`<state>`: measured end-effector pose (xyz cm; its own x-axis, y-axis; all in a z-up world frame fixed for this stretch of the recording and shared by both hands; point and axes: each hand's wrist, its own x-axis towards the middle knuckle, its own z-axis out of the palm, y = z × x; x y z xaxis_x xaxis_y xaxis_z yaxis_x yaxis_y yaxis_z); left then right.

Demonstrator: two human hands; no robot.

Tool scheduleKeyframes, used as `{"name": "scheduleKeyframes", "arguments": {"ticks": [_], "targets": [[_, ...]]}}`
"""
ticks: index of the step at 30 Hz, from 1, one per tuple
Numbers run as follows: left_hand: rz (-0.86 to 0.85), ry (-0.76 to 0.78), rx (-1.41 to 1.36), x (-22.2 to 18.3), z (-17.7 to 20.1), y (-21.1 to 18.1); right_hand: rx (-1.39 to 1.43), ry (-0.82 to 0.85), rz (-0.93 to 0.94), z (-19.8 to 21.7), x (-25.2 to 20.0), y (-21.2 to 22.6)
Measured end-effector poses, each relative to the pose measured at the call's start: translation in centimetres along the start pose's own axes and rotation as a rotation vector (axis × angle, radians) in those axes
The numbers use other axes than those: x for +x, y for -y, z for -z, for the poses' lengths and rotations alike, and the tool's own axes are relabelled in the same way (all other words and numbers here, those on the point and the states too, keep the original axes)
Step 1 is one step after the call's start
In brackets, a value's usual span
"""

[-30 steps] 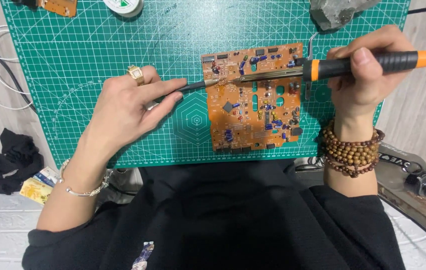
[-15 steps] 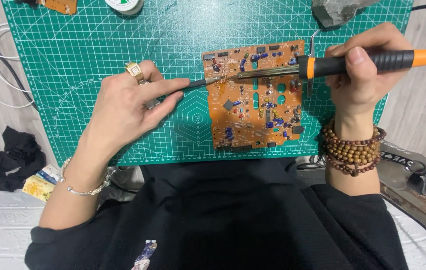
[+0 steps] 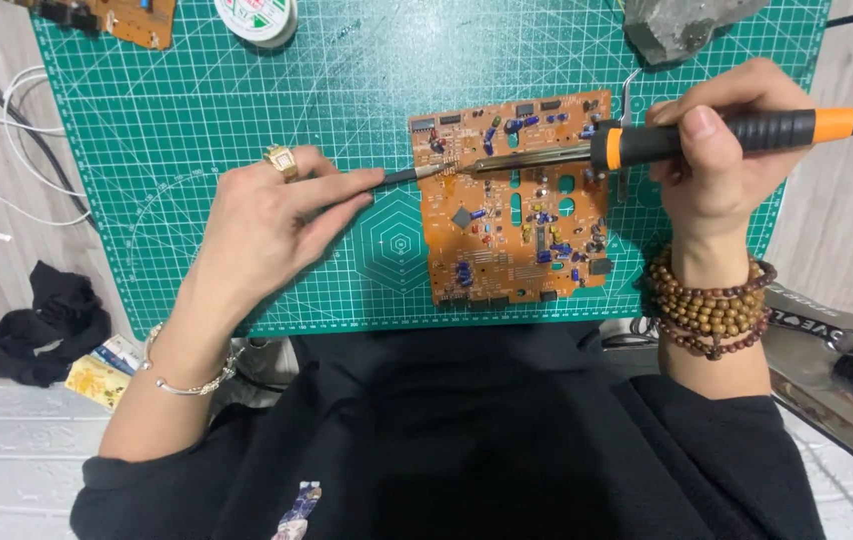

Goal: Cleaning a circuit board with a cloth and then performing soldering work on electronic components.

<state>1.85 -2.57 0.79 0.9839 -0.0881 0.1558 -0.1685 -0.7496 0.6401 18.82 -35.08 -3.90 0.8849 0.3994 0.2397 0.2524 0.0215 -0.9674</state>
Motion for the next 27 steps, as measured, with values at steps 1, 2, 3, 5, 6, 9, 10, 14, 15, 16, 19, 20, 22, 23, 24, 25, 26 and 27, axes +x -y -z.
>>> {"name": "scheduleKeyframes", "arguments": {"ticks": [1,2,3,5,6,9,10,14,15,16,19,20,22,23,24,25,26,27], "targets": [[0.004,0.002,0.002,-0.2,0.0,-0.1,0.004,0.002,-0.003,0.0,-0.2,0.1],[0.01,0.002,0.007,-0.1,0.0,0.0,-0.005,-0.004,-0.008,0.0,-0.1,0.0],[0.016,0.002,0.011,-0.1,0.0,0.1,-0.014,-0.01,-0.013,0.0,0.0,0.0],[0.016,-0.005,0.015,-0.2,-0.2,0.3,-0.011,-0.012,-0.015,-0.1,0.0,0.1],[0.018,-0.007,0.012,-0.2,-0.4,0.4,-0.011,-0.015,-0.025,-0.1,-0.1,0.2],[0.037,-0.02,-0.011,0.1,-0.1,-0.4,-0.003,-0.024,-0.023,-0.4,0.0,0.3],[0.032,-0.016,-0.012,0.1,0.0,-0.5,-0.005,-0.029,-0.023,-0.5,0.0,0.3],[0.054,-0.013,-0.032,0.2,0.1,-0.8,-0.001,-0.013,-0.006,-0.8,0.1,0.5],[0.064,-0.01,-0.042,0.2,0.1,-0.8,-0.006,-0.018,-0.015,-0.9,0.1,0.6],[0.063,-0.008,-0.044,0.2,0.1,-0.8,-0.007,-0.02,-0.016,-0.9,0.2,0.6],[0.059,-0.013,-0.037,0.1,0.1,-0.9,-0.055,-0.004,0.014,-1.0,0.2,0.7],[0.059,-0.012,-0.041,0.1,0.1,-0.9,-0.055,-0.001,0.014,-1.0,0.2,0.7],[0.059,-0.009,-0.046,0.1,0.2,-0.9,-0.054,0.0,0.012,-1.0,0.2,0.7],[0.064,-0.006,-0.047,0.1,0.2,-1.0,-0.059,0.004,0.019,-0.9,0.2,0.7],[0.068,-0.002,-0.048,0.1,0.2,-1.0,-0.063,0.008,0.025,-0.9,0.2,0.7],[0.069,0.001,-0.049,0.1,0.2,-1.0,-0.062,0.006,0.022,-0.9,0.2,0.6],[0.072,-0.002,-0.051,0.1,0.1,-1.0,-0.062,0.012,0.033,-0.8,0.2,0.5],[0.075,-0.004,-0.054,0.1,0.1,-1.0,-0.061,0.019,0.044,-0.7,0.2,0.4]]}}
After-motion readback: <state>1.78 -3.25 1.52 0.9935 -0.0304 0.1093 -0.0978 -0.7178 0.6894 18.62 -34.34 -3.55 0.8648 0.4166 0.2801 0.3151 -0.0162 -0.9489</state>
